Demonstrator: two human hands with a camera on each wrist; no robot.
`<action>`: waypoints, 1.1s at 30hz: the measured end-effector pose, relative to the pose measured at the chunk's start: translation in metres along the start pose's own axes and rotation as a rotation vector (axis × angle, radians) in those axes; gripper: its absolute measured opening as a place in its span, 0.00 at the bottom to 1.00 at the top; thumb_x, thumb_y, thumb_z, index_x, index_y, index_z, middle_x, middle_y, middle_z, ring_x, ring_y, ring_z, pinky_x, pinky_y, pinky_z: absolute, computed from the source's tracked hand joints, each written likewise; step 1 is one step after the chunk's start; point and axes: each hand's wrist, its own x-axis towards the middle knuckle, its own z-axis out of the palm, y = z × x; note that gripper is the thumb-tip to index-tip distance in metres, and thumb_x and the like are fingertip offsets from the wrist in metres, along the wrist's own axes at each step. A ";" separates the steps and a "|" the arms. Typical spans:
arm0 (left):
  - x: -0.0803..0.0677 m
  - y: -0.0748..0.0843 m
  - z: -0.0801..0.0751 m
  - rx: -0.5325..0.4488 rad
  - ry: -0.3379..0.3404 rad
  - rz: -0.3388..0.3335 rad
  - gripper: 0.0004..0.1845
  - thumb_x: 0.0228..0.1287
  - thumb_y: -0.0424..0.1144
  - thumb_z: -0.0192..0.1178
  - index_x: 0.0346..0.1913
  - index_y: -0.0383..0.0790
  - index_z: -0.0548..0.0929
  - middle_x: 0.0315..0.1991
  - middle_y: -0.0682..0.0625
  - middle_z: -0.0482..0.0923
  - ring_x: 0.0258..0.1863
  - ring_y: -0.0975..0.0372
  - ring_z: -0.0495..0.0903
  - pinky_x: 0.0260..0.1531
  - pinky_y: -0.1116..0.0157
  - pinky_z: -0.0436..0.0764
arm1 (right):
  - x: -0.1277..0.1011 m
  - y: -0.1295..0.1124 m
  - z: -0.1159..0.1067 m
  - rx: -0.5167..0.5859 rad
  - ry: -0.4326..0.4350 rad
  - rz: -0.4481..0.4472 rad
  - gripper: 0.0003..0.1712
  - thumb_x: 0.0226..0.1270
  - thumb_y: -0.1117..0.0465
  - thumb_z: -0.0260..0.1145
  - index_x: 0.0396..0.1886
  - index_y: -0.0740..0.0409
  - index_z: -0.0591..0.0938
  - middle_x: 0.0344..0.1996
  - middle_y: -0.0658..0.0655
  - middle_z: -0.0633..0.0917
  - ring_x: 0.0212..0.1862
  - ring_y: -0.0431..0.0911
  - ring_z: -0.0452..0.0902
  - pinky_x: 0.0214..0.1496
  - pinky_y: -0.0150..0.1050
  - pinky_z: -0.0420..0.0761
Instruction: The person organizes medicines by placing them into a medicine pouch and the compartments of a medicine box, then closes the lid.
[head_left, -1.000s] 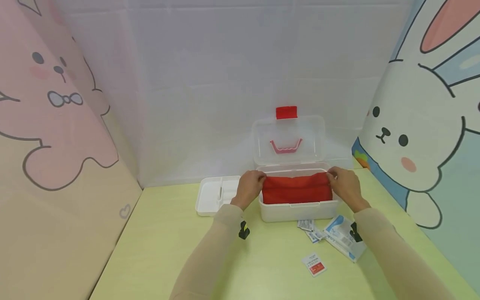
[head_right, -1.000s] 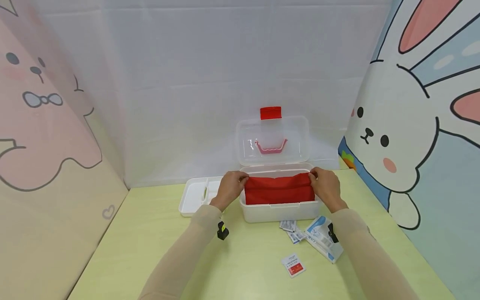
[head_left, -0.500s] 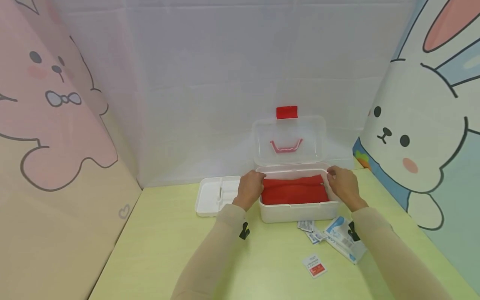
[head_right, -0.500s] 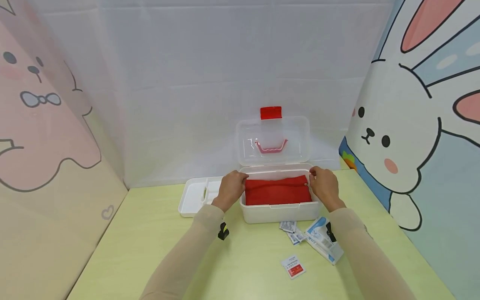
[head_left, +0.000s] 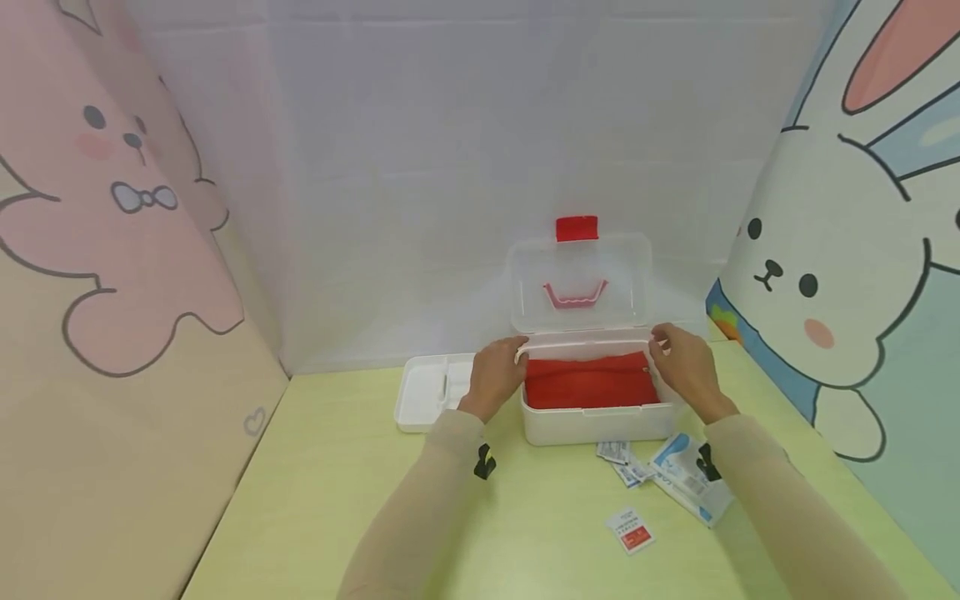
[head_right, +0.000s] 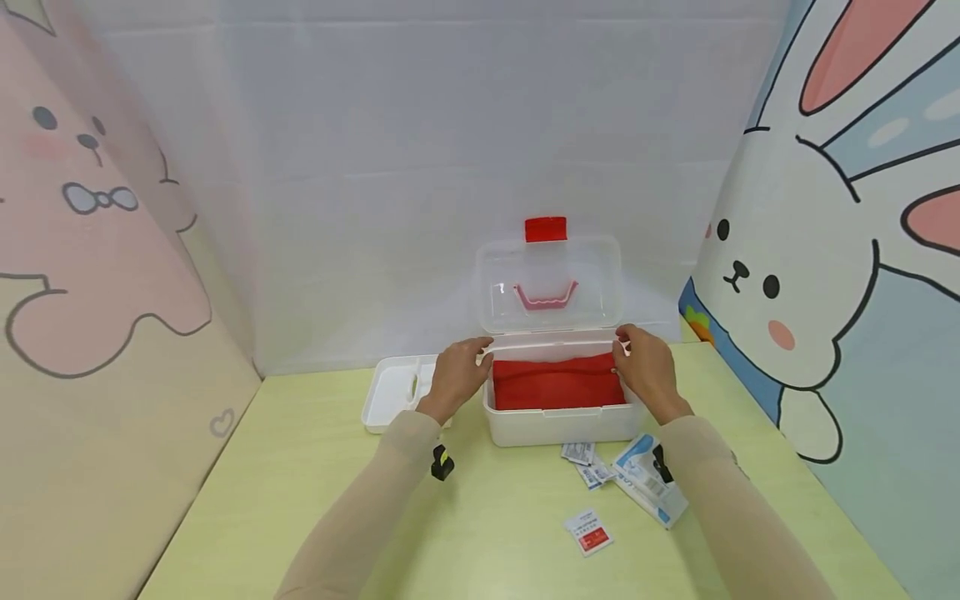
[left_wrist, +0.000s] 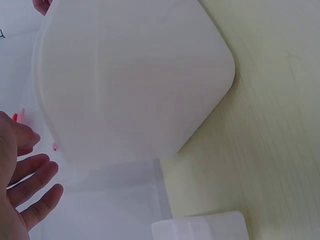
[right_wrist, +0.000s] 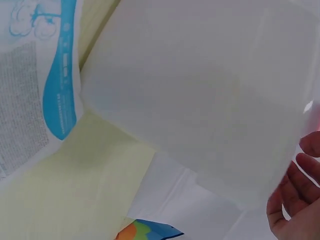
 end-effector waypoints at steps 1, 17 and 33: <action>-0.001 -0.001 -0.002 -0.008 0.007 -0.002 0.16 0.65 0.40 0.60 0.55 0.46 0.84 0.49 0.51 0.87 0.46 0.56 0.86 0.39 0.57 0.84 | -0.001 -0.003 -0.001 0.011 0.000 -0.005 0.21 0.73 0.58 0.55 0.59 0.65 0.75 0.49 0.69 0.82 0.47 0.63 0.79 0.51 0.57 0.82; -0.026 -0.035 -0.057 0.003 0.107 -0.066 0.19 0.66 0.44 0.59 0.58 0.45 0.82 0.55 0.46 0.84 0.51 0.52 0.84 0.40 0.55 0.85 | -0.016 -0.074 -0.011 0.079 0.090 -0.203 0.24 0.71 0.58 0.59 0.64 0.63 0.73 0.60 0.68 0.78 0.59 0.63 0.74 0.61 0.62 0.75; -0.058 -0.062 -0.119 0.004 0.162 -0.139 0.24 0.66 0.46 0.59 0.63 0.44 0.78 0.59 0.44 0.81 0.56 0.48 0.81 0.44 0.50 0.83 | -0.035 -0.173 0.013 0.193 0.073 -0.409 0.26 0.68 0.58 0.63 0.64 0.61 0.73 0.61 0.61 0.79 0.65 0.57 0.73 0.67 0.53 0.73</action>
